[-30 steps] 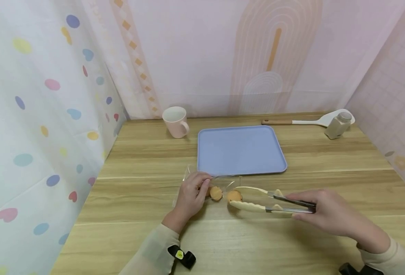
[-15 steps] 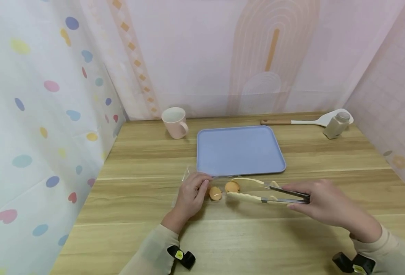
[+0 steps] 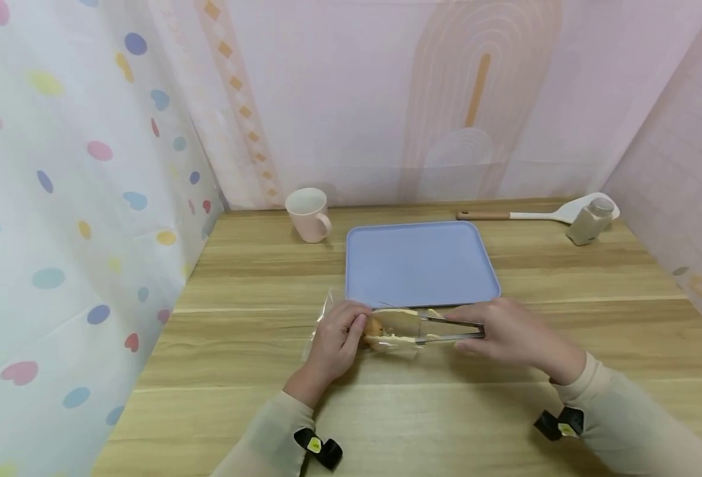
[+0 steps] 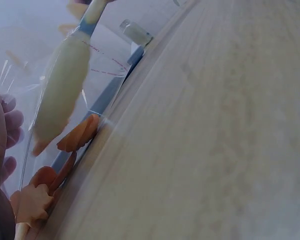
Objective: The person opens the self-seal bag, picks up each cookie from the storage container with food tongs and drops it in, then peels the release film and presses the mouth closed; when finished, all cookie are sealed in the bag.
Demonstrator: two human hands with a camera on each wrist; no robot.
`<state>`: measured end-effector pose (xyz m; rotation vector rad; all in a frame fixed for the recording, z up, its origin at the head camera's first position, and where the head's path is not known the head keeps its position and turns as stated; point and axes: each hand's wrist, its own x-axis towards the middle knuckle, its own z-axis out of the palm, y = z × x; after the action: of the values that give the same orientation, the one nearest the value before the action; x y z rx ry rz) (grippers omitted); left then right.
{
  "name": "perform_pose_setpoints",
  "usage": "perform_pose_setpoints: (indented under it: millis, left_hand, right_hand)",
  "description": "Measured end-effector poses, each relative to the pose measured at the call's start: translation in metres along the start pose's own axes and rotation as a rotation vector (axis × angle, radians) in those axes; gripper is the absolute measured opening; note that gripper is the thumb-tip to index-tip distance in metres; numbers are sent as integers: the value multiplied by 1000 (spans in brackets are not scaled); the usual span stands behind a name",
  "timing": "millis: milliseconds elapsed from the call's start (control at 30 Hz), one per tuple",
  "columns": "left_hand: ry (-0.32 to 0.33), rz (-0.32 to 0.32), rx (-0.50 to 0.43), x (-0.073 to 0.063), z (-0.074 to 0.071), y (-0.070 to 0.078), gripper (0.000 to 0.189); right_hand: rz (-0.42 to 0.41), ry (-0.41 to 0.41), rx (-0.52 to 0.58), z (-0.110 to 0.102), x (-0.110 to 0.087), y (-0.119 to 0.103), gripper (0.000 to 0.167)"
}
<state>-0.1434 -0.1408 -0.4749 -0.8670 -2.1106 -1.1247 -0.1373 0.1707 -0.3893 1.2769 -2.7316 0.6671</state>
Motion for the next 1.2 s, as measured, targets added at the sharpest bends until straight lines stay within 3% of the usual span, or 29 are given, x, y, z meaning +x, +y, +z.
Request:
perform_pose_setpoints:
  millis: [200,400,667,1000,1200]
  left_hand:
    - [20,25,-10,2,2,2,13]
    - [31,34,-7,2,4,1,13]
    - [12,21,8,2,2,0,13]
    - [-50,74,9,1,1,1,18]
    - [-72,25,66,1,1,0,38]
  right_hand:
    - [-39,10,47,14,13,-2,41]
    - [-62,60,40,16,10,-1,43]
    - [-30,138,-2,1,-10,2,49]
    - [-28,168,-28,-16,-25,6,49]
    - [4,185,-8,-33,-43,7,50]
